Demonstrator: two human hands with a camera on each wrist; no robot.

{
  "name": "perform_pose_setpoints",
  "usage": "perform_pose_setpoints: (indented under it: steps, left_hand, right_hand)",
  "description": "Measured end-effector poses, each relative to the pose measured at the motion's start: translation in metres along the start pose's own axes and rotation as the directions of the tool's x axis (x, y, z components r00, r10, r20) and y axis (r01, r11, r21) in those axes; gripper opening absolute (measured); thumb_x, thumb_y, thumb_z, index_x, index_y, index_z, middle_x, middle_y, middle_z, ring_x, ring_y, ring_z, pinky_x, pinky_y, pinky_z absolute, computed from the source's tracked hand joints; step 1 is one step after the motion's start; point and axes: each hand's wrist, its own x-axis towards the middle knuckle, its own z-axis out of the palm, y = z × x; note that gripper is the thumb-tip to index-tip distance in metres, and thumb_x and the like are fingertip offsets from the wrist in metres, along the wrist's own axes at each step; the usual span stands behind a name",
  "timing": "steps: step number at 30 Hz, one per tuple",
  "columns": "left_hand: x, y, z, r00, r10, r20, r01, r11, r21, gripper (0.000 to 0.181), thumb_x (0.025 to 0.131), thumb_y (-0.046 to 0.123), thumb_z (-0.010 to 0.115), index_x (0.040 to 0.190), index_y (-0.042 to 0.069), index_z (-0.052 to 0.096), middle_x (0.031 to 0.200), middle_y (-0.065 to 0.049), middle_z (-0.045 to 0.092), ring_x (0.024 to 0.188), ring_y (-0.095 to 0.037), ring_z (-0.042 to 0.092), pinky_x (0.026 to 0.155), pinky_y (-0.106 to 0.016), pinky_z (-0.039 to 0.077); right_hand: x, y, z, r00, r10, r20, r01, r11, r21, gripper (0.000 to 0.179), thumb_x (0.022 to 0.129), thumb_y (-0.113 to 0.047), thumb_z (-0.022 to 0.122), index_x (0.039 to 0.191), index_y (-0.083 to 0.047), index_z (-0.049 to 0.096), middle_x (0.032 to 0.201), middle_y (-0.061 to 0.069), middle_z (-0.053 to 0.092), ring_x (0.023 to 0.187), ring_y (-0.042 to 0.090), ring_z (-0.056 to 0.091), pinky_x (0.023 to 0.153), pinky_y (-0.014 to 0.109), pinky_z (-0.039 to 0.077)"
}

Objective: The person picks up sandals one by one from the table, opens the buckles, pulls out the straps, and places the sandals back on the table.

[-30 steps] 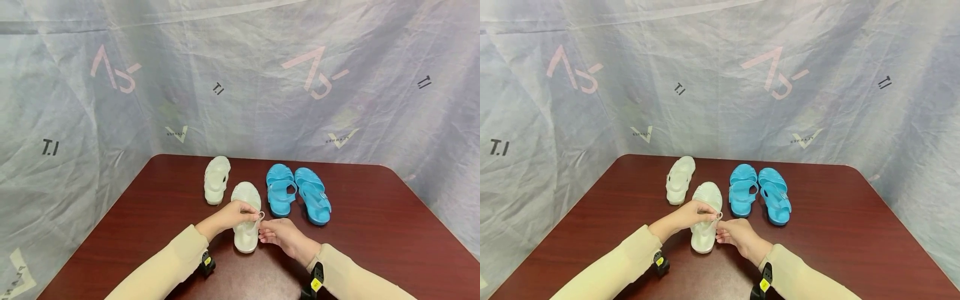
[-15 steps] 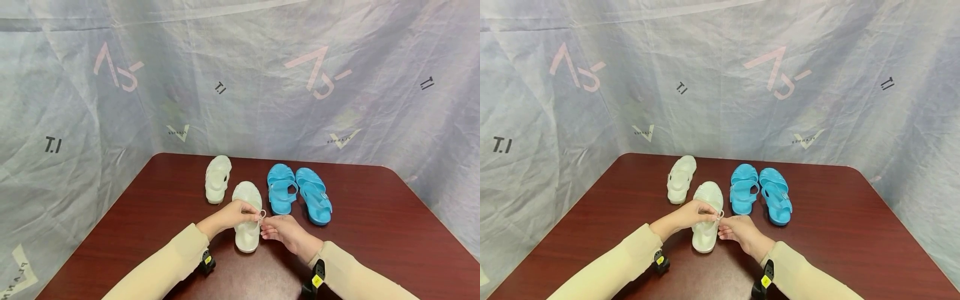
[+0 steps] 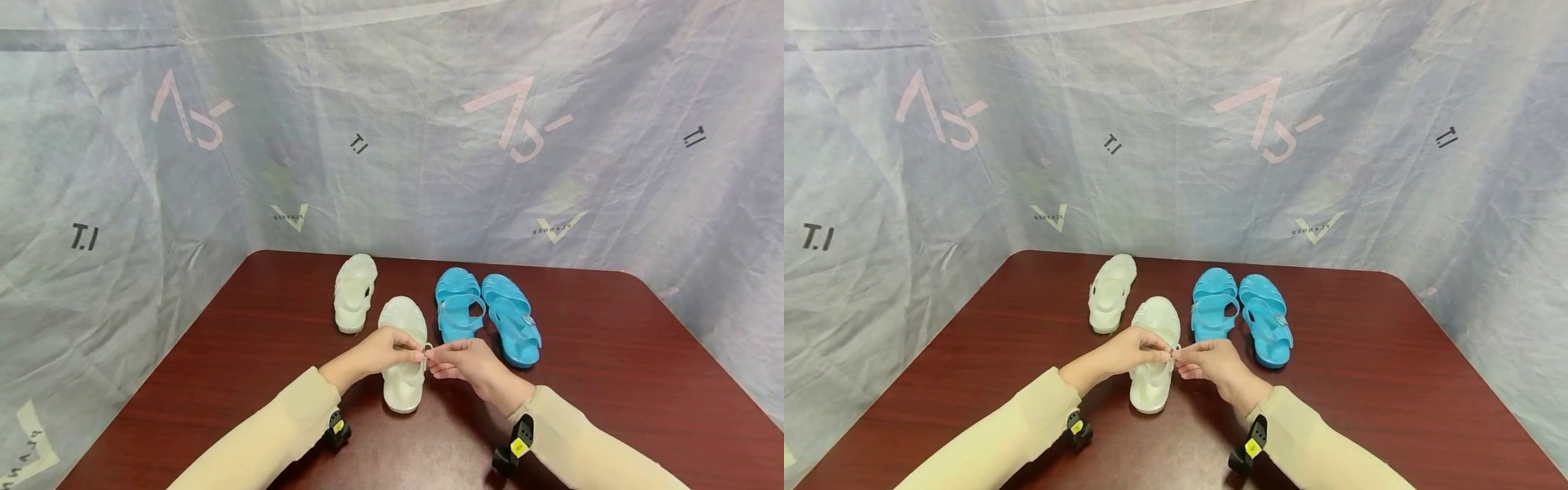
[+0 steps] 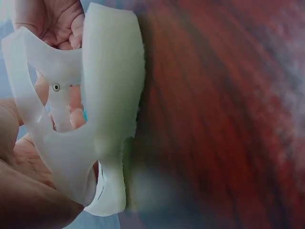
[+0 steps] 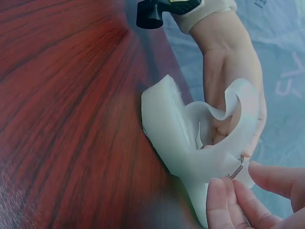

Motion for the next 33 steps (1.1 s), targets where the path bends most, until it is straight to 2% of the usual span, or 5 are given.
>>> perform_pose_setpoints:
  steps: [9, 15, 23, 29, 33]
  left_hand:
    - [-0.003, 0.004, 0.001, 1.0, -0.017, -0.001, 0.017, 1.0, 0.007, 0.021, 0.089, 0.02, 0.071, 0.101, 0.003, 0.075, 0.099, -0.007, 0.074, 0.087, -0.005, 0.06, 0.077, -0.022, 0.051]
    - [-0.002, 0.005, -0.001, 0.999, -0.041, 0.011, 0.041, 0.999, 0.01, 0.021, 0.09, 0.02, 0.069, 0.101, 0.003, 0.075, 0.1, -0.007, 0.074, 0.087, -0.005, 0.06, 0.076, -0.022, 0.051]
    - [0.001, 0.007, -0.005, 0.999, -0.05, 0.012, 0.049, 0.998, 0.033, 0.021, 0.09, 0.02, 0.07, 0.1, 0.003, 0.075, 0.098, -0.007, 0.074, 0.086, -0.006, 0.059, 0.076, -0.021, 0.05]
    - [0.002, 0.013, -0.005, 0.999, -0.046, 0.019, 0.045, 0.998, 0.048, 0.017, 0.087, 0.016, 0.073, 0.095, 0.001, 0.075, 0.094, -0.007, 0.074, 0.082, -0.005, 0.058, 0.073, -0.019, 0.05]
    - [0.003, 0.014, -0.004, 0.998, -0.048, 0.027, 0.047, 0.998, 0.034, 0.015, 0.086, 0.014, 0.073, 0.093, 0.001, 0.075, 0.089, -0.006, 0.073, 0.079, -0.005, 0.058, 0.07, -0.017, 0.049]
  right_hand:
    - [0.008, -0.001, 0.001, 0.998, 0.002, -0.069, -0.005, 0.999, -0.047, 0.028, 0.09, -0.011, 0.067, 0.105, 0.011, 0.069, 0.085, 0.013, 0.074, 0.074, 0.019, 0.071, 0.075, 0.032, 0.06]
    - [0.011, -0.001, 0.005, 0.998, -0.016, -0.065, 0.014, 0.999, -0.036, 0.028, 0.091, -0.01, 0.066, 0.104, 0.014, 0.067, 0.079, 0.012, 0.072, 0.067, 0.016, 0.07, 0.071, 0.034, 0.06]
    - [0.012, -0.004, 0.01, 0.995, -0.056, -0.079, 0.049, 0.996, -0.081, 0.021, 0.093, -0.008, 0.064, 0.098, 0.013, 0.066, 0.075, 0.012, 0.07, 0.062, 0.016, 0.068, 0.065, 0.035, 0.06]
    - [0.013, -0.008, 0.01, 0.993, -0.081, -0.084, 0.069, 0.989, -0.132, 0.022, 0.094, -0.008, 0.061, 0.101, 0.012, 0.066, 0.073, 0.013, 0.07, 0.06, 0.016, 0.068, 0.063, 0.035, 0.06]
    - [0.015, -0.012, 0.006, 0.995, -0.06, -0.081, 0.047, 0.988, -0.146, 0.024, 0.096, -0.009, 0.06, 0.106, 0.012, 0.066, 0.073, 0.014, 0.07, 0.059, 0.016, 0.068, 0.062, 0.035, 0.06]
